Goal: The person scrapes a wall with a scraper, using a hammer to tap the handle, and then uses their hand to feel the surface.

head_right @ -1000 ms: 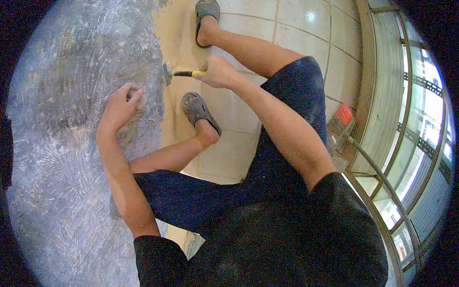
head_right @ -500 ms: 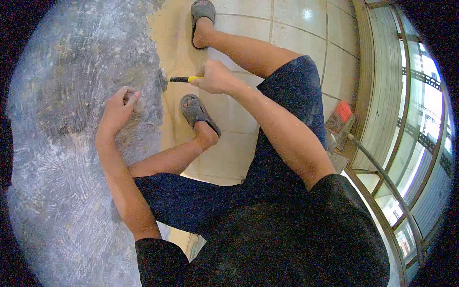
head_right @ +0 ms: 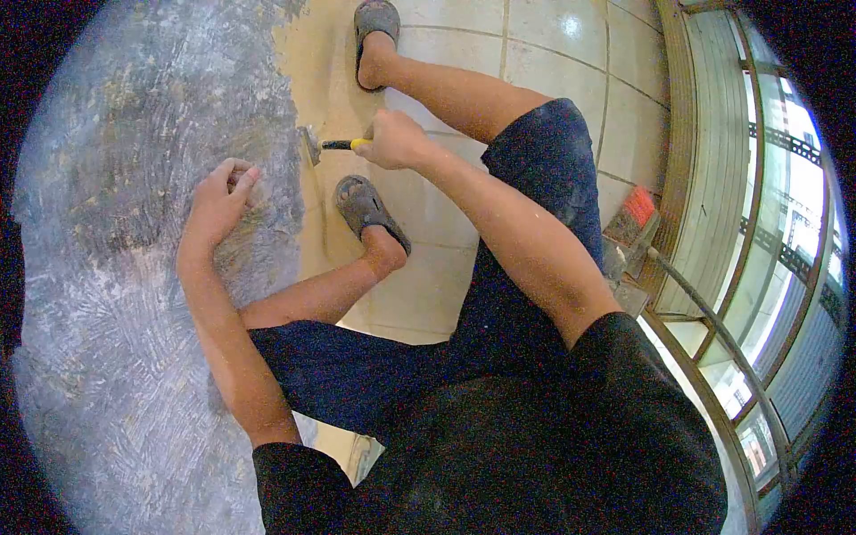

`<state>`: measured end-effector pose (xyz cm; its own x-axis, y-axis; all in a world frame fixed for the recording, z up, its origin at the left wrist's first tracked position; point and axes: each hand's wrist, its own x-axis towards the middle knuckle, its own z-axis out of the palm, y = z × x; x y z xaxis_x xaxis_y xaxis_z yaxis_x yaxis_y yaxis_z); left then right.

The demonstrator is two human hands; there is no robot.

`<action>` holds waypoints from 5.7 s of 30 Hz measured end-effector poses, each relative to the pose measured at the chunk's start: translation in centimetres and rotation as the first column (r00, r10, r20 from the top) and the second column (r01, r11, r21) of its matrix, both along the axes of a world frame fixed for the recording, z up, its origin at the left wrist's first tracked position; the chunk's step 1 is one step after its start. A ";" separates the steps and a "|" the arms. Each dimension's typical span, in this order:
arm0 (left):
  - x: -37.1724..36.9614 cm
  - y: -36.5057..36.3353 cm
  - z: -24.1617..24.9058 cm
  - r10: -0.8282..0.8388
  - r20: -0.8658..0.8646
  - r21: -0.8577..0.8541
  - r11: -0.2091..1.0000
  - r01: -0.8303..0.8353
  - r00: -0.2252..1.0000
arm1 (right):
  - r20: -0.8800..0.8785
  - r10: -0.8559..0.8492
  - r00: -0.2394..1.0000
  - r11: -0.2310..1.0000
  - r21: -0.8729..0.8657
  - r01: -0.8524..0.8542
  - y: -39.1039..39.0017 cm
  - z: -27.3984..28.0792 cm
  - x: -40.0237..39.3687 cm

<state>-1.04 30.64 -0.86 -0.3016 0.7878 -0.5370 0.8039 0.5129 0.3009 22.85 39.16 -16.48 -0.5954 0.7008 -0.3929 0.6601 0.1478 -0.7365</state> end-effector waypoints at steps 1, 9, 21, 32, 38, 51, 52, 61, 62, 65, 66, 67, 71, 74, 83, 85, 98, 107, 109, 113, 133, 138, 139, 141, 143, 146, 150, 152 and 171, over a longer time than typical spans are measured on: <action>0.2 -0.2 0.3 -0.024 -0.029 0.003 1.000 0.024 0.999 | -0.002 -0.002 1.000 1.000 0.004 0.002 0.0 0.6 0.2; 0.0 0.1 -0.1 -0.010 -0.014 -0.021 1.000 0.009 1.000 | 0.031 -0.016 0.999 1.000 -0.023 0.016 0.3 -0.2 0.0; 0.0 -0.2 0.1 -0.040 -0.040 -0.005 0.999 0.040 0.998 | -0.040 -0.020 0.999 0.999 0.029 0.021 -0.6 1.1 0.5; 0.5 0.0 0.6 -0.019 -0.030 -0.069 0.998 0.017 0.999 | 0.023 0.003 1.000 1.000 -0.004 -0.002 0.1 0.4 -0.2; 0.4 -0.2 -0.1 -0.032 -0.006 -0.001 0.999 0.032 0.999 | -0.006 -0.034 0.999 0.999 0.013 0.034 -0.1 1.2 0.3; -0.1 -0.2 -0.4 -0.098 -0.072 -0.003 0.995 0.098 0.993 | 0.018 -0.003 1.000 1.000 -0.013 0.003 0.7 0.5 -0.2; 0.5 0.1 0.0 -0.049 -0.038 0.013 0.999 0.050 0.998 | 0.015 -0.008 1.000 1.000 -0.009 0.008 0.5 0.7 0.1; 0.4 0.1 0.0 -0.046 -0.049 0.009 0.999 0.047 0.998 | 0.043 -0.027 0.999 0.999 -0.025 0.028 0.5 0.9 0.2; 0.4 0.3 0.0 -0.028 -0.034 0.017 0.999 0.029 0.999 | 0.012 -0.024 1.000 1.000 -0.004 0.024 0.0 1.2 0.5; 0.5 0.0 0.3 -0.044 -0.061 -0.039 0.998 0.041 0.997 | -0.008 -0.022 1.000 1.000 0.019 0.022 0.0 1.2 -0.1; 0.4 -0.3 0.1 -0.039 -0.056 -0.047 0.998 0.036 0.998 | 0.004 -0.035 0.999 0.999 0.017 0.034 -0.2 0.7 -0.2; 0.3 -0.3 -0.1 -0.033 -0.047 -0.038 0.999 0.031 0.998 | 0.009 -0.036 0.999 0.999 0.012 0.036 -0.2 0.2 -0.1; 0.2 0.1 -0.1 -0.015 -0.031 0.010 1.000 0.016 0.999 | 0.007 -0.058 0.998 0.998 0.012 0.058 -0.2 1.4 0.1; -1.0 -0.6 -1.6 -0.069 -0.052 0.027 0.997 0.071 0.996 | 0.014 -0.049 0.999 0.998 0.033 0.049 0.1 0.9 -0.6; -0.2 -0.3 -0.5 -0.037 -0.047 0.007 0.999 0.038 0.998 | 0.044 -0.013 0.999 0.997 0.073 0.010 0.7 0.1 -0.9; 0.1 -0.2 -0.2 -0.014 -0.034 0.002 1.000 0.014 0.999 | 0.076 -0.032 0.997 0.999 0.034 0.029 0.7 -0.4 -0.8; 0.5 0.2 0.2 -0.038 -0.072 -0.034 0.999 0.036 0.997 | 0.015 -0.058 0.998 0.995 0.086 0.056 0.5 0.9 -0.1; 0.5 0.2 -0.1 -0.033 -0.061 -0.012 0.999 0.032 0.998 | 0.051 -0.033 0.998 0.991 0.127 0.027 0.5 1.4 -0.6; 0.0 -0.1 -0.5 -0.030 -0.043 -0.023 0.999 0.029 0.999 | 0.093 -0.029 0.995 0.993 0.118 0.018 -0.2 0.5 -1.2; 0.7 0.2 0.6 -0.039 -0.061 0.007 0.999 0.039 0.997 | 0.086 -0.030 0.996 0.995 0.094 0.022 0.3 1.0 -1.0; 0.4 0.1 0.4 -0.060 -0.052 0.034 0.997 0.062 0.997 | 0.058 0.018 0.998 0.994 0.109 -0.024 1.0 1.0 -0.3; 0.6 0.2 0.7 -0.068 -0.058 -0.002 0.998 0.068 0.996 | 0.063 -0.051 0.997 0.995 0.083 0.046 1.2 0.0 -0.7; 0.6 0.1 0.7 -0.058 -0.062 0.003 0.998 0.058 0.996 | 0.061 -0.053 0.997 0.995 0.083 0.048 0.9 0.5 -0.5; 0.4 0.1 0.6 -0.040 -0.066 0.011 0.999 0.041 0.997 | -0.009 -0.041 0.999 0.989 0.145 0.042 0.4 1.2 -0.2; 0.5 -0.2 0.4 -0.038 -0.051 0.027 0.999 0.040 0.998 | 0.020 -0.043 0.999 0.988 0.147 0.039 0.9 0.5 -0.9; 0.7 0.3 0.7 -0.015 -0.009 -0.003 1.000 0.015 1.000 | 0.034 -0.062 0.997 0.987 0.149 0.056 1.2 0.3 -0.8; 0.7 0.4 0.7 -0.024 -0.029 0.032 0.999 0.025 0.999 | 0.009 -0.019 1.000 0.985 0.174 0.017 0.5 1.4 -0.1; 0.7 0.4 0.6 -0.059 -0.038 0.009 0.998 0.059 0.998 | 0.034 -0.028 0.999 0.989 0.143 0.023 1.4 0.2 -0.7; 1.7 0.5 1.1 -0.109 -0.089 0.070 0.991 0.115 0.990 | 0.127 -0.037 0.991 0.992 0.124 0.021 1.5 -0.5 -1.6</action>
<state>0.62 31.19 0.22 -0.2508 0.8563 -0.4516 0.8793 0.3966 0.2636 21.23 40.64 -16.99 -0.5239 0.7645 -0.3756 0.7539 0.2109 -0.6223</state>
